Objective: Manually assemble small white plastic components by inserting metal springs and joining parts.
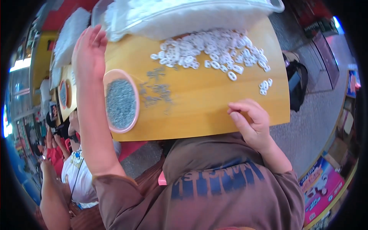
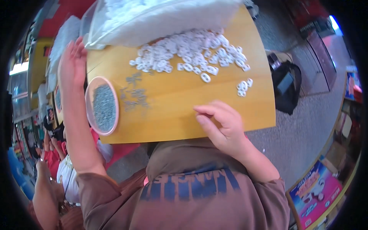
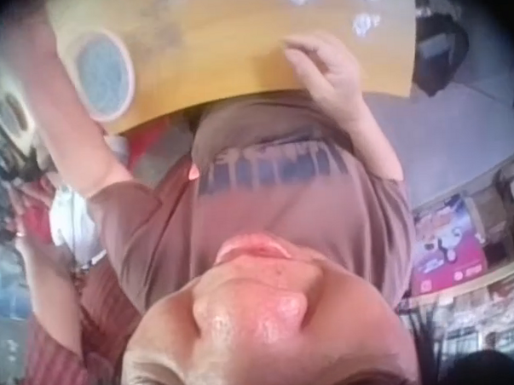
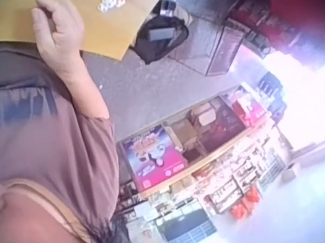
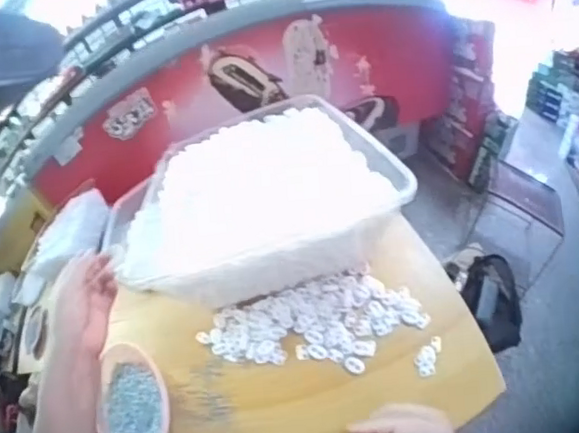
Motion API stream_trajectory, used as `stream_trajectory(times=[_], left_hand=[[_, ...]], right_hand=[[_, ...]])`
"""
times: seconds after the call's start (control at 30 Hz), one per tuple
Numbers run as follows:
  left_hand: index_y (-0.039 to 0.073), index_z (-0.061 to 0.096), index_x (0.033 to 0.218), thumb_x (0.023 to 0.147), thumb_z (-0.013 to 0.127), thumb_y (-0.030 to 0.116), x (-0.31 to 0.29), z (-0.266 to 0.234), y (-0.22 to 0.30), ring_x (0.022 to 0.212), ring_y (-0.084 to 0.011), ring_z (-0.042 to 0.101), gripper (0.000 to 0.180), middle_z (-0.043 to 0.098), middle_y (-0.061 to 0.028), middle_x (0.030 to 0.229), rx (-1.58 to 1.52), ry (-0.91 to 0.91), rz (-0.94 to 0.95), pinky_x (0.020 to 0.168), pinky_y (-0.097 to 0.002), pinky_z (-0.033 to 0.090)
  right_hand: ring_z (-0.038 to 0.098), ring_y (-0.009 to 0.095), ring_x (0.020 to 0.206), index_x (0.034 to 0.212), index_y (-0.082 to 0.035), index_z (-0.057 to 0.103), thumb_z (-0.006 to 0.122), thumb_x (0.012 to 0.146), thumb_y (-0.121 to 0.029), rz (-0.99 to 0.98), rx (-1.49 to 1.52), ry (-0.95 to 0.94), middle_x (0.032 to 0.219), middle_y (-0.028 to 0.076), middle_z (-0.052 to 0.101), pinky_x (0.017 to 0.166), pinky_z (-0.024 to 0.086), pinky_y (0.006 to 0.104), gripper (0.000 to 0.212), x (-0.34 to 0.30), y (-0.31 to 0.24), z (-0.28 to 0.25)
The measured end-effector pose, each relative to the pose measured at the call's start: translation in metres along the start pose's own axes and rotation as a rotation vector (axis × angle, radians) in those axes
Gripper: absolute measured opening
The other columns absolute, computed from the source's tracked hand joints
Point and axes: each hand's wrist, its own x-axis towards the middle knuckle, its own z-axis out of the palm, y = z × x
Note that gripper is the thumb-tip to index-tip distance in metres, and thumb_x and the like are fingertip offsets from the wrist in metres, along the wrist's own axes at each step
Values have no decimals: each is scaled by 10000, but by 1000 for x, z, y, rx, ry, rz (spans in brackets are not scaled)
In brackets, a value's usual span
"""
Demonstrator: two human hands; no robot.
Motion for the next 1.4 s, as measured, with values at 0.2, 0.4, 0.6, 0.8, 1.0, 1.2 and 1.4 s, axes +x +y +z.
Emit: stream_trajectory(times=[0.2, 0.4, 0.6, 0.8, 1.0, 1.2, 1.4], left_hand=[[-37, 511, 1009, 821, 538, 58, -123, 28, -44, 657, -115, 543, 212, 580, -103, 882, 368, -192, 52, 643, -214, 443], [3, 577, 930, 788, 541, 1, -171, 66, -93, 654, -146, 551, 147, 585, -83, 815, 702, -545, 140, 599, -235, 442], [29, 591, 905, 750, 583, 43, -168, 106, -120, 666, -223, 549, 156, 552, -98, 788, 870, -814, 485, 583, -291, 437], [42, 587, 899, 741, 594, 79, -167, 110, -131, 667, -243, 540, 163, 533, -90, 774, 1010, -829, 585, 578, -327, 430], [39, 590, 907, 740, 594, 75, -174, 96, -130, 653, -241, 531, 171, 530, -92, 754, 961, -844, 586, 572, -332, 425], [33, 595, 936, 746, 587, 66, -179, 101, -126, 610, -232, 519, 193, 522, -88, 725, 848, -763, 477, 543, -326, 418], [50, 607, 931, 740, 600, 99, -170, 120, -132, 579, -227, 511, 198, 504, -74, 692, 969, -834, 636, 513, -326, 408]], right_hand=[[543, 165, 665, 897, 9, 593, 560, 768, 6, 44, 3, -2, 744, 74, 580, 599, 418, 241, 133, 0, 17, 1], [539, 190, 597, 857, -13, 600, 584, 730, 28, -224, 22, -3, 694, 69, 568, 538, 413, 277, 135, -1, 30, 7], [547, 202, 598, 849, -22, 604, 595, 704, 27, -197, 42, -39, 686, 72, 569, 539, 418, 288, 153, -4, 27, 0], [540, 199, 592, 854, -18, 604, 590, 713, 24, -215, 32, -14, 683, 74, 564, 531, 413, 280, 148, -4, 28, 0], [539, 189, 603, 864, -14, 604, 577, 725, 34, -139, 119, 107, 696, 77, 565, 526, 412, 274, 149, -5, 29, 2], [540, 190, 599, 870, -27, 605, 585, 715, 36, -236, 61, 72, 698, 68, 571, 528, 416, 274, 169, -4, 31, 5], [549, 197, 594, 861, -21, 601, 590, 706, 39, -287, 67, 122, 690, 71, 572, 535, 426, 282, 167, -5, 31, 6]])
